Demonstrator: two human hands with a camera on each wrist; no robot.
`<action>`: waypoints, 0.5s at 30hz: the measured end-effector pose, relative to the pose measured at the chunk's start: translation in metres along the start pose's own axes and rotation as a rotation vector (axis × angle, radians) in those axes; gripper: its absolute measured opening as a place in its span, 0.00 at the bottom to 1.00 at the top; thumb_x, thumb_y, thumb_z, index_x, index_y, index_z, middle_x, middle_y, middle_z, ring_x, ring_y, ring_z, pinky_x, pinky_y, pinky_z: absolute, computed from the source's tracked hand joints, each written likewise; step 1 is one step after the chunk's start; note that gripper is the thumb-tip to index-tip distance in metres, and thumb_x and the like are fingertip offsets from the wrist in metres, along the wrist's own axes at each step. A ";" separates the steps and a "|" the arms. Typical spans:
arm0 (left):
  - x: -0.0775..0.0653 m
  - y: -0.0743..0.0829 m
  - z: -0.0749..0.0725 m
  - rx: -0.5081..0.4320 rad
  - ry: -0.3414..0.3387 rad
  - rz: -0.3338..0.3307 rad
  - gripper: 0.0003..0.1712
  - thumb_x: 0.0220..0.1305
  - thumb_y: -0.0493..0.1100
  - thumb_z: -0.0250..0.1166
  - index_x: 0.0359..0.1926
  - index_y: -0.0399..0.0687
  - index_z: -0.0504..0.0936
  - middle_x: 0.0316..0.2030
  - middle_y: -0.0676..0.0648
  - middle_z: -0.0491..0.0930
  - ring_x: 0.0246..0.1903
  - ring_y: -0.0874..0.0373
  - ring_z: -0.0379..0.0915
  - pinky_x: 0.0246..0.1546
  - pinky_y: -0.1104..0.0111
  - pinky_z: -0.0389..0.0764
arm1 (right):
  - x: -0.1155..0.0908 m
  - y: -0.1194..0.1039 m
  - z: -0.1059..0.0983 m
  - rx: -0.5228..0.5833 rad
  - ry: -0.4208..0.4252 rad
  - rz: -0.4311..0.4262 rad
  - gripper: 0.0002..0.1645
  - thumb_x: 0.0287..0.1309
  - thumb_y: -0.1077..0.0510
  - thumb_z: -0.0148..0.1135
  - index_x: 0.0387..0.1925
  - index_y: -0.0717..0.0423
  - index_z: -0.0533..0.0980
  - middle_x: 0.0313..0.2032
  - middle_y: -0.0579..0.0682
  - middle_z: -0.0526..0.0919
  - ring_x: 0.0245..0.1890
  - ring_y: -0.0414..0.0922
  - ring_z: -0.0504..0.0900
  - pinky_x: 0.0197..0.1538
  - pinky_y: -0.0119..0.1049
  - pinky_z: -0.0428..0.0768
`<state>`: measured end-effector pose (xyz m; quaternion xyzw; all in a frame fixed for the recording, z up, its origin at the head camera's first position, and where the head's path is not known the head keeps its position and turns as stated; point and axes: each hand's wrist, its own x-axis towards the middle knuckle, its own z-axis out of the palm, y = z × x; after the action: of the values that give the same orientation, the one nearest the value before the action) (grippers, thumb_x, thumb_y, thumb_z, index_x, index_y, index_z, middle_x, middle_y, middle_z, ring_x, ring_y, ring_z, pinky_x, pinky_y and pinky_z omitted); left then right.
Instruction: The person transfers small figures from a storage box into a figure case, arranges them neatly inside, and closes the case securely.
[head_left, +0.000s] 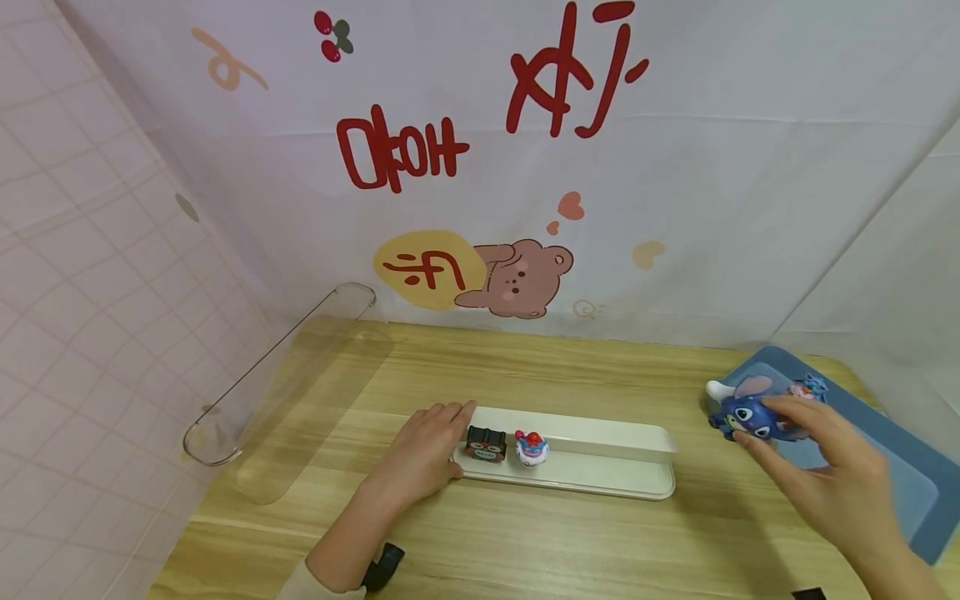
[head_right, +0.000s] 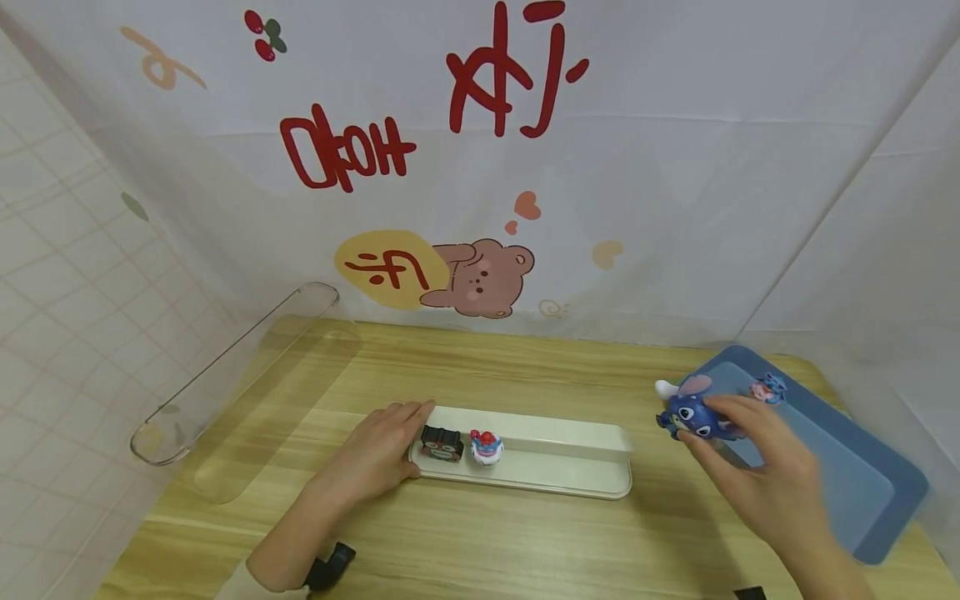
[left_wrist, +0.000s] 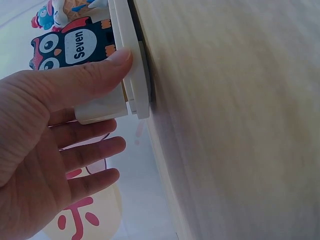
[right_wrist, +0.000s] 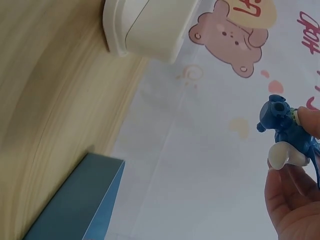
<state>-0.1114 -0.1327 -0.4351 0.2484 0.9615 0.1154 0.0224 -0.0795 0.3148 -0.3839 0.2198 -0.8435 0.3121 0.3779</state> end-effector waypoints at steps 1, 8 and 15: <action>0.000 0.000 0.000 0.000 0.002 0.001 0.56 0.49 0.43 0.86 0.76 0.38 0.68 0.66 0.41 0.76 0.64 0.44 0.73 0.66 0.48 0.75 | 0.000 0.000 0.002 0.002 0.001 -0.006 0.46 0.60 0.27 0.66 0.42 0.71 0.84 0.42 0.39 0.84 0.41 0.21 0.75 0.54 0.13 0.71; 0.000 0.000 0.001 0.010 0.007 0.001 0.57 0.48 0.43 0.87 0.76 0.38 0.68 0.66 0.41 0.77 0.63 0.45 0.74 0.65 0.48 0.75 | 0.001 -0.004 0.015 0.039 0.001 -0.049 0.44 0.62 0.29 0.68 0.42 0.71 0.84 0.43 0.53 0.87 0.45 0.23 0.78 0.50 0.13 0.71; 0.000 0.000 0.001 0.019 0.006 0.005 0.56 0.48 0.44 0.87 0.75 0.38 0.69 0.65 0.41 0.77 0.62 0.45 0.74 0.65 0.49 0.76 | 0.001 -0.007 0.027 0.087 -0.002 -0.078 0.42 0.62 0.31 0.69 0.42 0.70 0.85 0.41 0.58 0.87 0.47 0.26 0.79 0.50 0.14 0.71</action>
<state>-0.1115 -0.1320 -0.4358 0.2505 0.9620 0.1073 0.0170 -0.0890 0.2906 -0.3948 0.2691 -0.8203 0.3331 0.3792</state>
